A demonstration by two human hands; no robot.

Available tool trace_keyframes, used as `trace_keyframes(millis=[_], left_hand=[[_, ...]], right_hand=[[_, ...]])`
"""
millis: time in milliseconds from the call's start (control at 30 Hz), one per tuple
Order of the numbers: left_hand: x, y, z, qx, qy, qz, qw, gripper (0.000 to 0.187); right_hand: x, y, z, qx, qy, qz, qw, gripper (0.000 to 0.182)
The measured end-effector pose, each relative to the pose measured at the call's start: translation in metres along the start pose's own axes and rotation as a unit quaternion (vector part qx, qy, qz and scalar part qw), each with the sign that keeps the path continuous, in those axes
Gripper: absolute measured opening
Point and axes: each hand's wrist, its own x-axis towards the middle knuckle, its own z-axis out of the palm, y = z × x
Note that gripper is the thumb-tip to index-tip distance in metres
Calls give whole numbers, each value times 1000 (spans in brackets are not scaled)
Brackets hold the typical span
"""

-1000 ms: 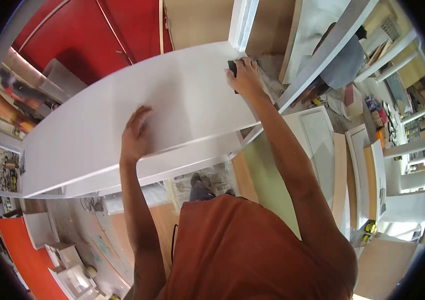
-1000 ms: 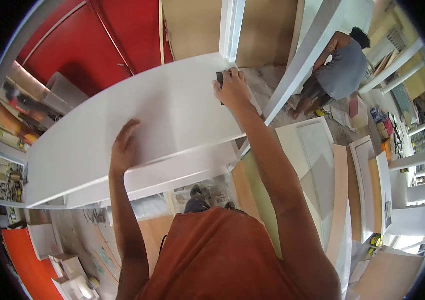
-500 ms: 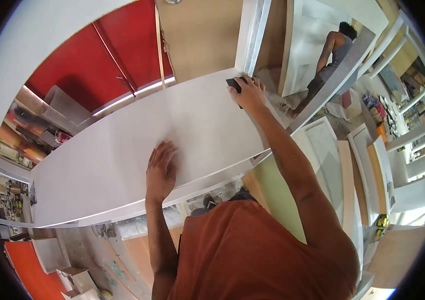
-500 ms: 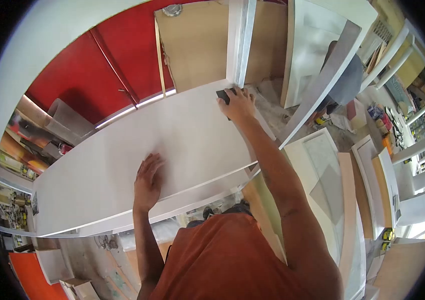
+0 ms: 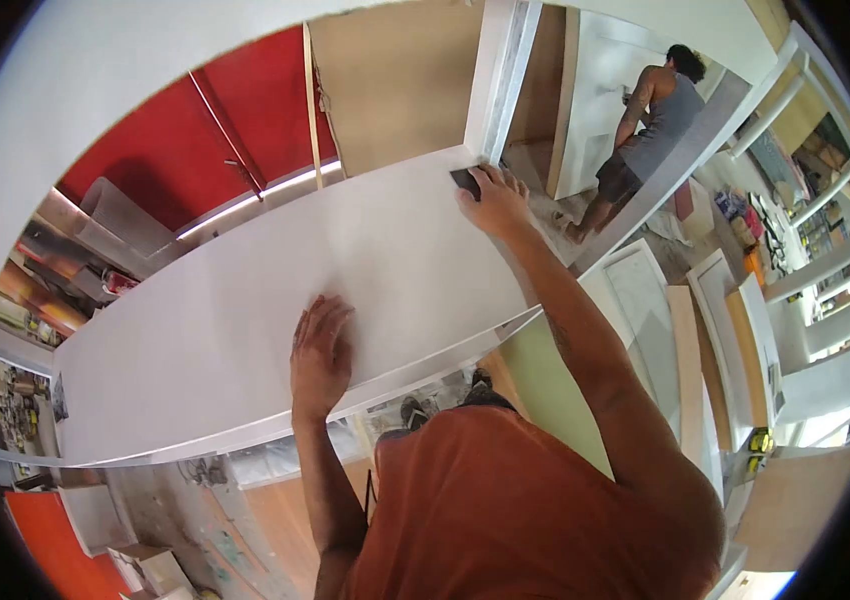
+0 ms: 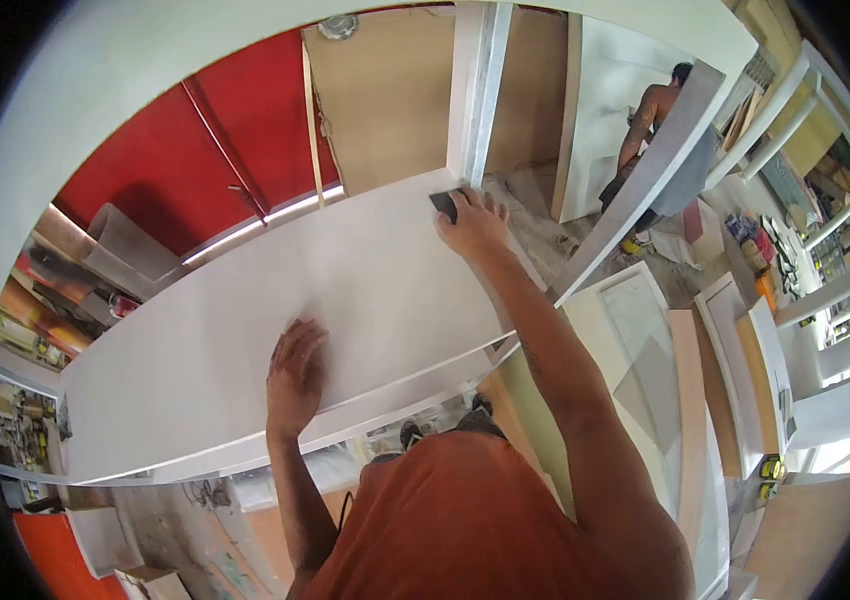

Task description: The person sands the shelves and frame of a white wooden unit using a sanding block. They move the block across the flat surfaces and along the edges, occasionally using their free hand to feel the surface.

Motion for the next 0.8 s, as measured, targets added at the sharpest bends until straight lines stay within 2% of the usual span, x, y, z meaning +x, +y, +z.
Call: trace_keyframes(millis=[67, 133, 233, 400, 533, 700, 800], left_hand=[[7, -2, 0, -8, 3, -2, 1000, 45], [2, 10, 1, 58, 9, 2, 998, 45], [5, 10, 4, 71, 0, -27, 997, 44], [8, 17, 5, 79, 8, -29, 996, 41], [5, 14, 6, 92, 6, -31, 995, 41], [7, 14, 5, 90, 5, -29, 996, 41], [3, 15, 5, 99, 5, -30, 995, 41]], right_hand=[[-1, -4, -4, 5, 6, 6, 1000, 66], [0, -4, 4, 10, 3, 13, 1000, 65], [12, -2, 1, 28, 33, -19, 999, 64], [-7, 4, 3, 27, 35, -30, 999, 65], [11, 0, 2, 51, 28, -19, 998, 64], [-11, 7, 7, 33, 64, -53, 996, 62], [15, -1, 7, 41, 35, -31, 998, 63]])
